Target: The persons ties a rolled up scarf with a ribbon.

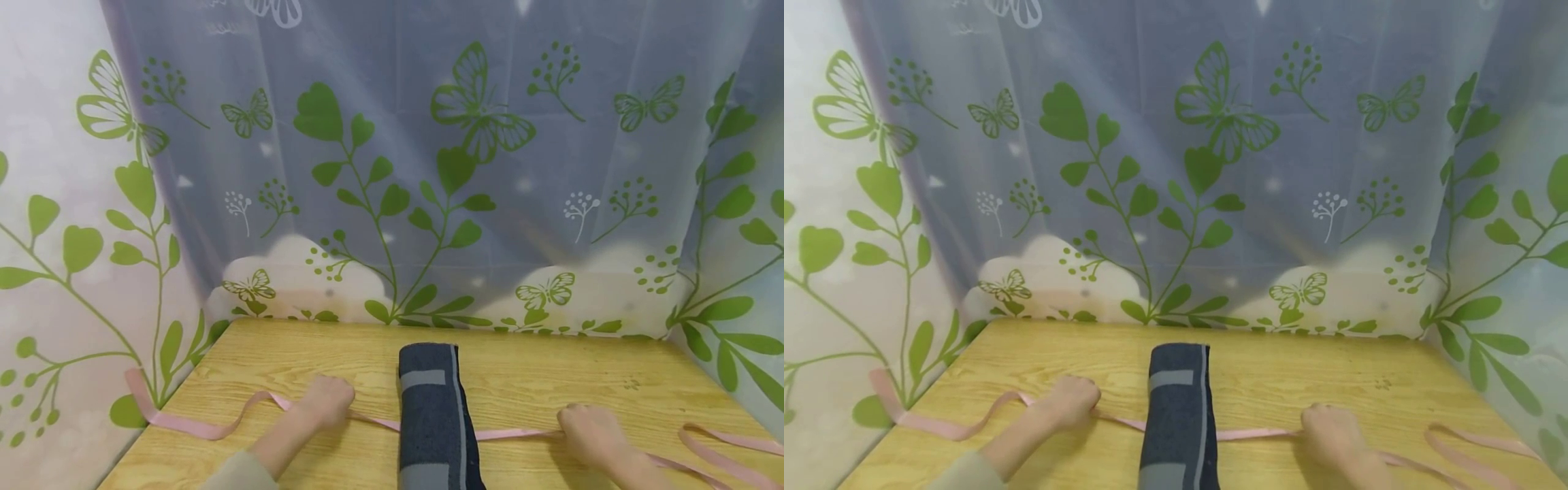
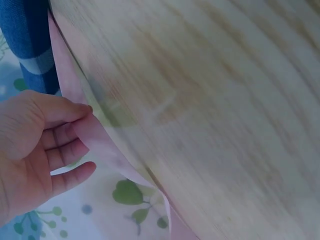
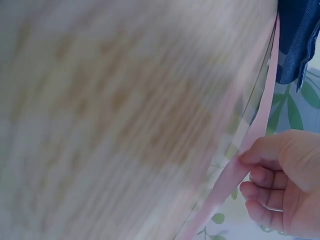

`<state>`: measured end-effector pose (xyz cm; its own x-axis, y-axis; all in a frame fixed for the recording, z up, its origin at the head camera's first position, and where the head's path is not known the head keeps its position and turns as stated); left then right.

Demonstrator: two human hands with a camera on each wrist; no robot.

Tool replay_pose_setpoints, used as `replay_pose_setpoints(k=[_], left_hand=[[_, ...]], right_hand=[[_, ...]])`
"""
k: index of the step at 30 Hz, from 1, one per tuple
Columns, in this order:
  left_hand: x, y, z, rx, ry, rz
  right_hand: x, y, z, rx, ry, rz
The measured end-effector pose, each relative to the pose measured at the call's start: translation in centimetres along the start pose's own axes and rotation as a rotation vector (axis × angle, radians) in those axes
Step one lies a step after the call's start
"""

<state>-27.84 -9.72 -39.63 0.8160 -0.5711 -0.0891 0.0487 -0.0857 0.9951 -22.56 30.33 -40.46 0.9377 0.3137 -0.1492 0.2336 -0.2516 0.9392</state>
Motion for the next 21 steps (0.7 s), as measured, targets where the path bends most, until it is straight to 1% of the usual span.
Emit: replay_pose_setpoints(k=[4, 8, 11, 15, 19, 21], left_hand=[[0.3, 0.1, 0.6, -0.004, 0.036, -0.018], [0.6, 0.0, 1.3, -0.010, 0.053, -0.057], [0.9, -0.2, 1.8, -0.020, 0.049, -0.095], [1.1, -0.2, 2.2, -0.023, 0.048, -0.122], [1.4, -0.1, 2.7, 0.007, 0.056, -0.140], [1.5, 0.0, 2.9, 0.028, 0.073, -0.142]], right_hand=[[0.2, -0.1, -0.4, -0.008, -0.021, 0.005], [0.5, -0.3, -0.8, -0.010, -0.042, 0.002], [0.7, -0.4, -1.2, -0.032, -0.052, 0.008], [1.0, -0.4, -1.9, -0.060, -0.073, 0.020], [1.3, -0.4, -2.7, -0.082, -0.093, 0.039], [1.4, -0.4, -3.2, -0.087, -0.106, 0.054]])
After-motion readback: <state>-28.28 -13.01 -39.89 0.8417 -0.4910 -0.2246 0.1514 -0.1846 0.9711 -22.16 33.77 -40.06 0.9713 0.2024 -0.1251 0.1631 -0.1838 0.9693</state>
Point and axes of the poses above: each hand's wrist, its own x-axis away from the middle knuckle, its own y-axis out of the back of the hand, z = x × y, the point moved 1 cm from there along -x, towards the middle knuckle, and after that the axes turned 12 degrees about x, right-handed, at the moved point
